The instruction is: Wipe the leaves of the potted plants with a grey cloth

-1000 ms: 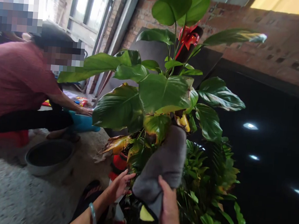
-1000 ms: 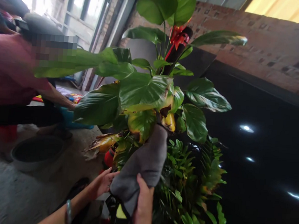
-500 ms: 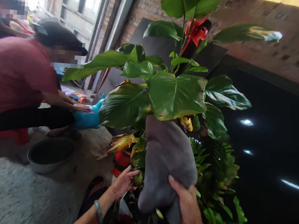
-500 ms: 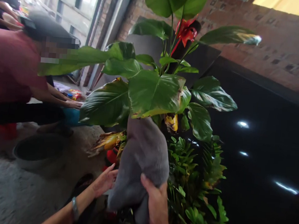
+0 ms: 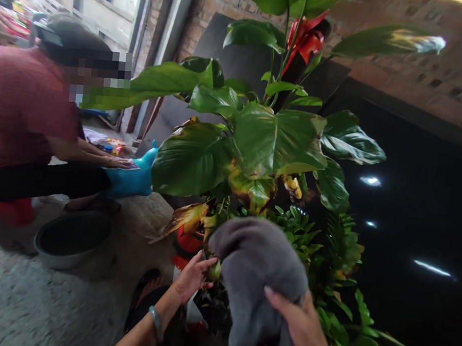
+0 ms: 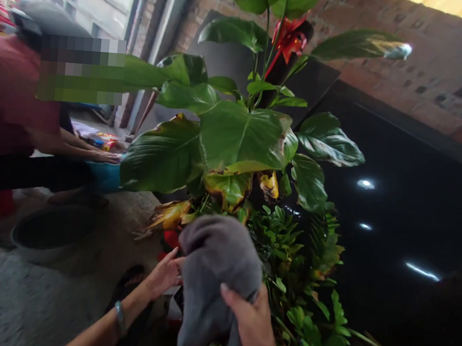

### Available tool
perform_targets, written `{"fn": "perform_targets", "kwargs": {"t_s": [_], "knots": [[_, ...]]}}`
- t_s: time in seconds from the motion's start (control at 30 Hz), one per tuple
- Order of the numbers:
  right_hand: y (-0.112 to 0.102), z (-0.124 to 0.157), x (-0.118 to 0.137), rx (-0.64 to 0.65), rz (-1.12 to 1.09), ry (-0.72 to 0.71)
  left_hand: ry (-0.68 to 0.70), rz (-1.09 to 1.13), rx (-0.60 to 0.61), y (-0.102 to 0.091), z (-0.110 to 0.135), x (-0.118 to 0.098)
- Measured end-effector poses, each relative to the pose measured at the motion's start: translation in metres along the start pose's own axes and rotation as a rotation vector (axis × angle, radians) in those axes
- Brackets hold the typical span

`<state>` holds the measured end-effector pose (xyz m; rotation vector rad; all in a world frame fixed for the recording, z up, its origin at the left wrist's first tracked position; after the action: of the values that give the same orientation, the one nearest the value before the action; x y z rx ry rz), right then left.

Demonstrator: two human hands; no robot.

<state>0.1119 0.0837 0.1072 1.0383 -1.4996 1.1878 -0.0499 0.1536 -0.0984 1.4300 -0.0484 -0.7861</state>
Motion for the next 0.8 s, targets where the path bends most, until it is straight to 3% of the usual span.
{"fn": "perform_targets", "kwargs": {"t_s": [0.1,0.2,0.3,0.37,0.47,0.53,0.6,0.7,0.8], "knots": [[0.024,-0.039,0.021,-0.057,0.011,-0.148,-0.002,-0.002,0.002,-0.002,-0.001,0.000],[0.072,-0.056,-0.012,0.082,0.020,-0.108,0.017,-0.020,0.049,0.004,0.000,-0.001],[0.092,-0.031,-0.057,0.252,0.101,-0.023,0.025,-0.030,-0.008,-0.002,0.000,-0.002],[0.079,-0.002,-0.071,0.319,0.175,0.019,0.051,-0.048,-0.118,-0.015,0.000,-0.004],[0.038,0.031,-0.061,0.303,0.164,0.080,0.180,-0.261,-0.172,-0.024,0.004,-0.014],[0.009,0.033,-0.040,0.199,0.064,0.097,0.267,-0.435,-0.123,-0.018,0.007,-0.018],[-0.012,0.018,-0.018,0.041,-0.025,0.054,0.272,-0.460,-0.102,-0.016,0.008,-0.019],[-0.010,-0.014,-0.012,-0.121,-0.110,-0.009,0.110,-0.239,-0.134,-0.019,0.006,-0.011],[0.025,-0.023,-0.052,-0.116,-0.184,0.077,0.011,-0.090,-0.192,-0.017,0.010,-0.006]]}}
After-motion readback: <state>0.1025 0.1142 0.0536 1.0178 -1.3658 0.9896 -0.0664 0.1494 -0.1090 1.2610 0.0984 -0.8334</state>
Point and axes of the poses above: each hand's wrist, its own z-axis away from the middle knuckle, its own y-axis out of the palm, x = y × z, the point moved 8 cm from there along -z, towards the middle knuckle, and after that the axes turned 9 degrees about -y, right-handed, at the moved point
